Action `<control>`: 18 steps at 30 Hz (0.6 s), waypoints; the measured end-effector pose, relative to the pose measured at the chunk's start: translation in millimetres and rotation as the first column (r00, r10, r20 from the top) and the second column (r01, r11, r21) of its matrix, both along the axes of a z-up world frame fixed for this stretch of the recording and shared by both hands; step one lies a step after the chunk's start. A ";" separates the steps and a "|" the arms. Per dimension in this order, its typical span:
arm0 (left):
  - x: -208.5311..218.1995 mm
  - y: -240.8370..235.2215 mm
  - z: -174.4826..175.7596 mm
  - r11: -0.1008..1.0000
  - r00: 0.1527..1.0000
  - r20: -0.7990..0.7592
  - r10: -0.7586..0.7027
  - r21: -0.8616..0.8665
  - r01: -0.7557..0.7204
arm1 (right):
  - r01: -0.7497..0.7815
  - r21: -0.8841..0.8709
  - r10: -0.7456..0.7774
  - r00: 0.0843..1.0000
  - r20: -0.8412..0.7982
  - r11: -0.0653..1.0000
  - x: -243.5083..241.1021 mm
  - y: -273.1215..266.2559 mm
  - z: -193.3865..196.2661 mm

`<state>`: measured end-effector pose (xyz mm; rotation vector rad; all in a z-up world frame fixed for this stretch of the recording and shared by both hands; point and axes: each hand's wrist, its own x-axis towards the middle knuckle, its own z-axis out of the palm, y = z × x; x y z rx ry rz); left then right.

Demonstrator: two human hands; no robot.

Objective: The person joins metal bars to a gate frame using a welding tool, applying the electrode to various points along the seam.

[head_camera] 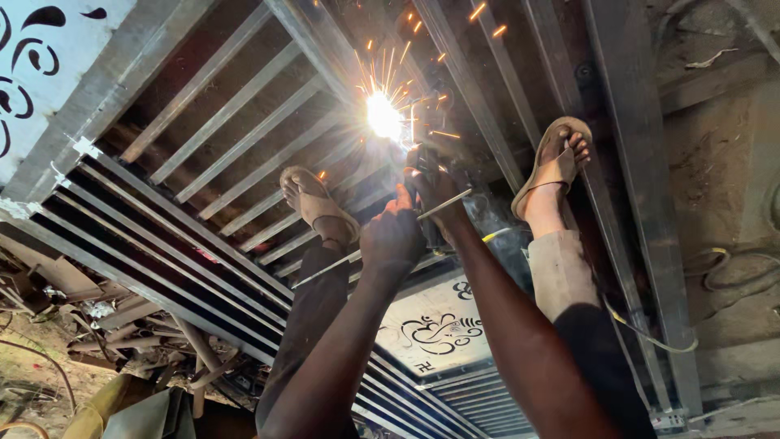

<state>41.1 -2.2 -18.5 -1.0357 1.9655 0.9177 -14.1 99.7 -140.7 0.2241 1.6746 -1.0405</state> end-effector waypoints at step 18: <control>8.3 7.1 -10.0 1.000 1.000 -0.016 0.020 -0.020 -0.020 | -0.017 0.027 0.017 1.000 -0.013 0.999 -7.2 -2.7 1.1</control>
